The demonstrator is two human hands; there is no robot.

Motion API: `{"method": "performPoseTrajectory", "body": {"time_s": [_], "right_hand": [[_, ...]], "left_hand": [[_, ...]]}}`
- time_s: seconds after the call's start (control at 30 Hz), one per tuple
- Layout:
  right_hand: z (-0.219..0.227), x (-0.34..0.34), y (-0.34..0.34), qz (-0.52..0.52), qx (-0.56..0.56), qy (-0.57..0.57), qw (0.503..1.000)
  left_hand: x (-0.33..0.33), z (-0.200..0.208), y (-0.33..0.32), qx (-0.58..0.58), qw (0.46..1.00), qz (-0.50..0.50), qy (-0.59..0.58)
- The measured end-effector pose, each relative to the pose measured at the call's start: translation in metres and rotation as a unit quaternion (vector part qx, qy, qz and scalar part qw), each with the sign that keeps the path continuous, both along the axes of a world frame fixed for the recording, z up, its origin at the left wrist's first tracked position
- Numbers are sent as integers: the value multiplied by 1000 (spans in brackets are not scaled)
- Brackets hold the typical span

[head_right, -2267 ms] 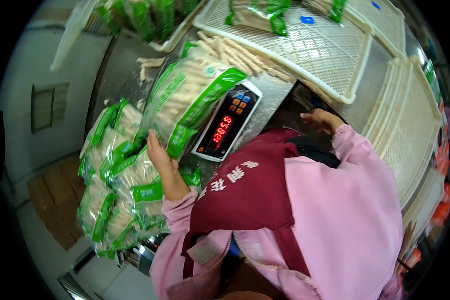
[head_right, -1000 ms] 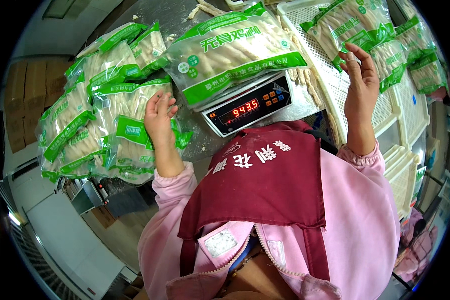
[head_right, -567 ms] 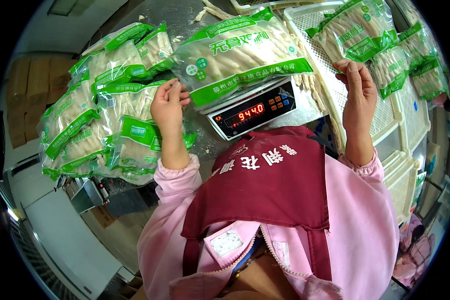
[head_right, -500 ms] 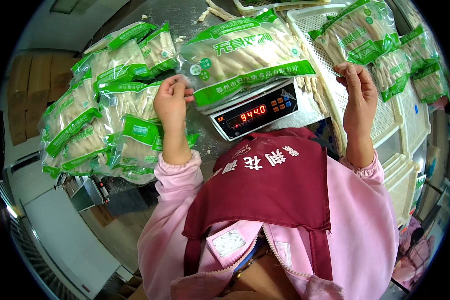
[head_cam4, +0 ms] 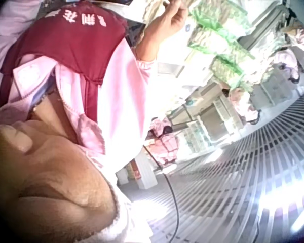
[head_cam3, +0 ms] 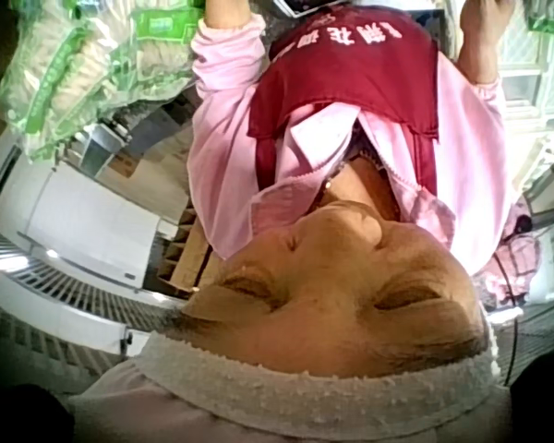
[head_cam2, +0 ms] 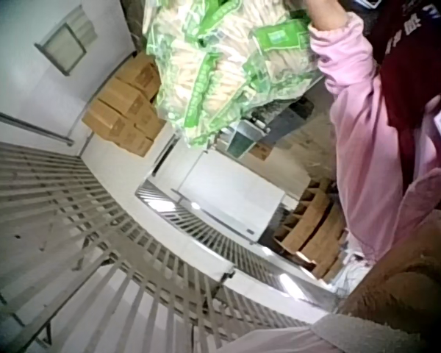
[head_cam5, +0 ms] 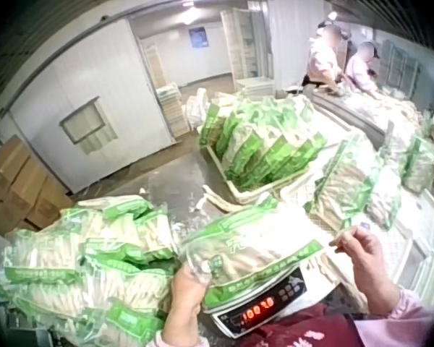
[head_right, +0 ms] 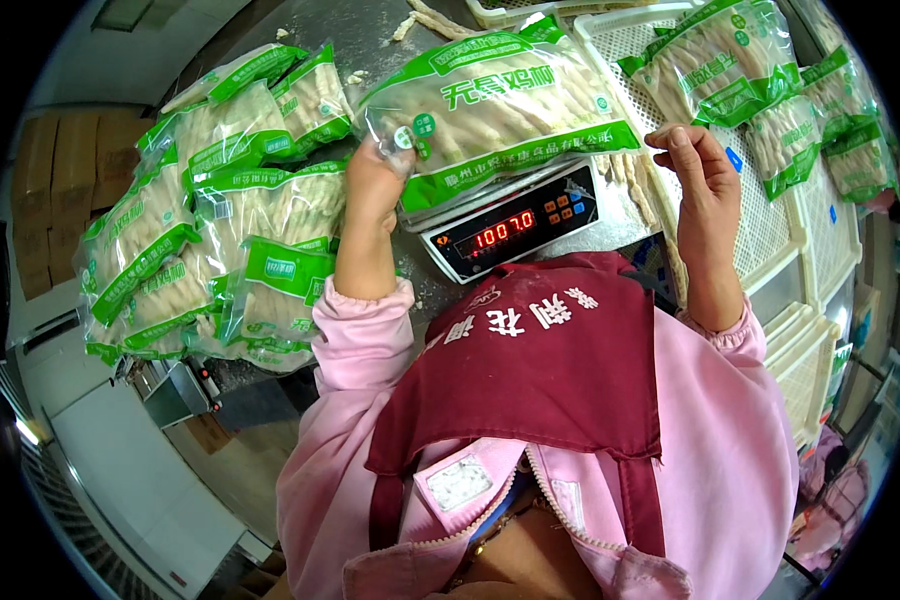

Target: The person places boneless chicken tenders into clear plastic bags with green branding, weighing each bag on a digital scale to ensure it reaches a target weight. The person adjusts the contents by adding or removing pieces and then moves the completed bags to a white plastic basket.

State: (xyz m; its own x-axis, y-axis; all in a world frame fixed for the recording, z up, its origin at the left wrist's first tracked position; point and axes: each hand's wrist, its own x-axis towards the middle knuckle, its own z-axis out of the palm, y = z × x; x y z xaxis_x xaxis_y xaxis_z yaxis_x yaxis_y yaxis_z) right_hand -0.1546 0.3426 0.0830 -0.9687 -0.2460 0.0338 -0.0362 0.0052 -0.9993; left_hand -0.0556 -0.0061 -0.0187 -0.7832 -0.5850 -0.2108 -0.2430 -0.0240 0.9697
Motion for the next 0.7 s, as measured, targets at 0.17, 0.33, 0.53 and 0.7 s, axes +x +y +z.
{"method": "performPoseTrajectory", "body": {"time_s": [0.17, 0.33, 0.53, 0.7], "right_hand": [[-5, -3, 2, 3, -6, -7, 1000], [-7, -2, -1, 4, -6, -6, 1000], [-9, -2, 3, -6, -8, -14, 1000], [-11, 4, -4, 34, -28, -47, 998]], "left_hand": [[11, 4, -3, -5, 999, 50, -15], [4, -4, -8, -48, 998, 14, 27], [8, 1, -8, 98, 991, 14, 92], [5, 6, -2, 103, 990, -6, 100]]}}
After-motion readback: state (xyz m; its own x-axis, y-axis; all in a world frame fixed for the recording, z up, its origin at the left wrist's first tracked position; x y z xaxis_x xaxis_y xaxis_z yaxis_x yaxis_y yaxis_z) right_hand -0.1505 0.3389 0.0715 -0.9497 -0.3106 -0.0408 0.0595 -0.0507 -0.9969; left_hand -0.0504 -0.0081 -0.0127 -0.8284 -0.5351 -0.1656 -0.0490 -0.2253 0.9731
